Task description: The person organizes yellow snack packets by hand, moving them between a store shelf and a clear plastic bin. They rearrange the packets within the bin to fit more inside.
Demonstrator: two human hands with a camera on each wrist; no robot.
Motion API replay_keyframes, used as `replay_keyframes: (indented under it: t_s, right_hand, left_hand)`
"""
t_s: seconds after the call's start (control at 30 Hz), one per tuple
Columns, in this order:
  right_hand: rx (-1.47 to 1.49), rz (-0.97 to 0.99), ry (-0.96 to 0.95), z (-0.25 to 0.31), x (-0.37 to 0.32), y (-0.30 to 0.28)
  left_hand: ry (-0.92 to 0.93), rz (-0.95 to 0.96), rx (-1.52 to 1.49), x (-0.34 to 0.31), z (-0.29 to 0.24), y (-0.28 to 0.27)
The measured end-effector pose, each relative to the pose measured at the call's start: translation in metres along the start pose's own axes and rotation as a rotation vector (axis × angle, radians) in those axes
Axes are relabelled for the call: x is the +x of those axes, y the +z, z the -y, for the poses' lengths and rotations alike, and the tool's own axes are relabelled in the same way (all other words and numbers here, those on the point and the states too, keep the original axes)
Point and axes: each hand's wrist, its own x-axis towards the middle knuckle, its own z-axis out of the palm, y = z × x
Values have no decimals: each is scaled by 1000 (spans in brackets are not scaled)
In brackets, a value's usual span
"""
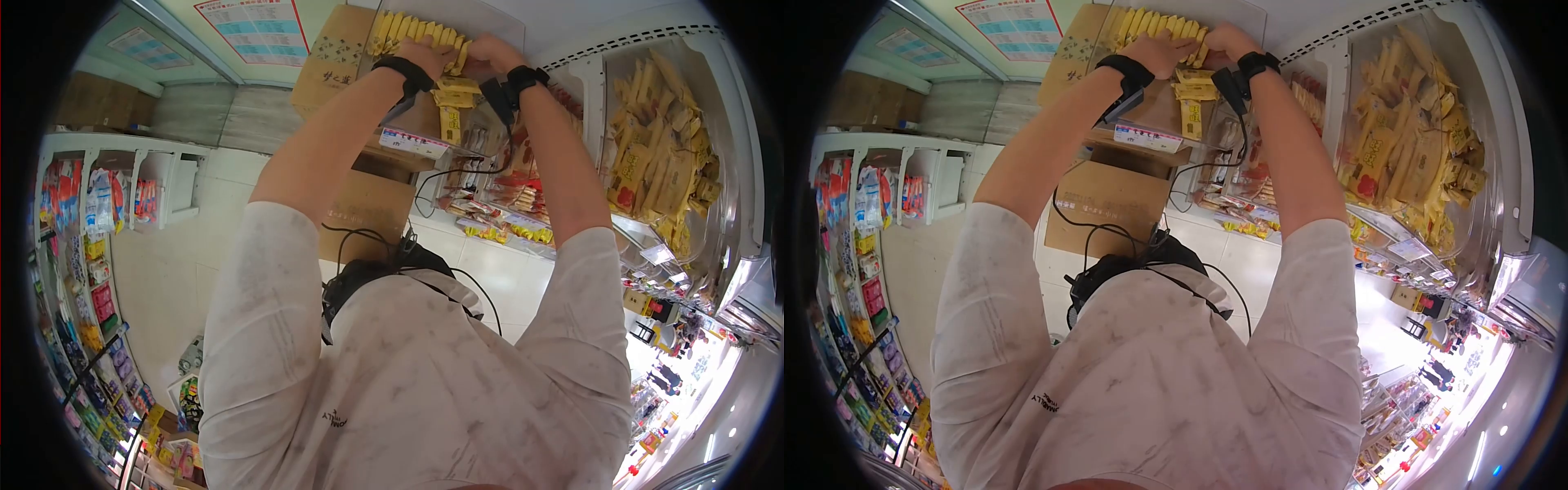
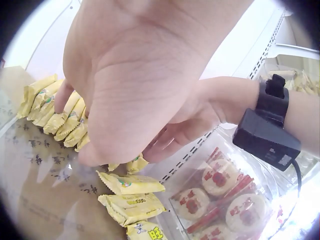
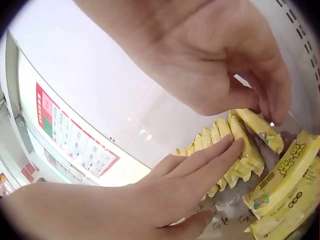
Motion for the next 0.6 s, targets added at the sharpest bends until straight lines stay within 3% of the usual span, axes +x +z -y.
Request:
replay_keyframes:
  t_s: [0.03,0.13,0.23,0.33,0.37,0.43,0.53,0.6]
  right_hand:
    - [-2,12,-15,-2,0,0]
    - [412,-7,-58,0,-35,0]
    - [133,84,6,-6,-13,-4]
    - [-344,-54,-117,-10,-4,-2]
    - [-447,-13,-127,-11,-4,-4]
    - [-654,74,-143,14,-42,-11]
    - [-773,171,-98,33,-78,-9]
    - [-808,110,-186,36,-100,3]
  left_hand:
    - [12,-10,1,-1,0,-1]
    - [51,-12,42,-7,-5,-8]
    - [58,0,111,-6,-9,-14]
    - [52,-40,91,-7,-10,-12]
    - [54,-45,90,-6,-10,-11]
    - [64,-53,89,-4,-8,-7]
    - [66,-43,113,2,-8,-3]
    - [42,-6,169,1,-11,-6]
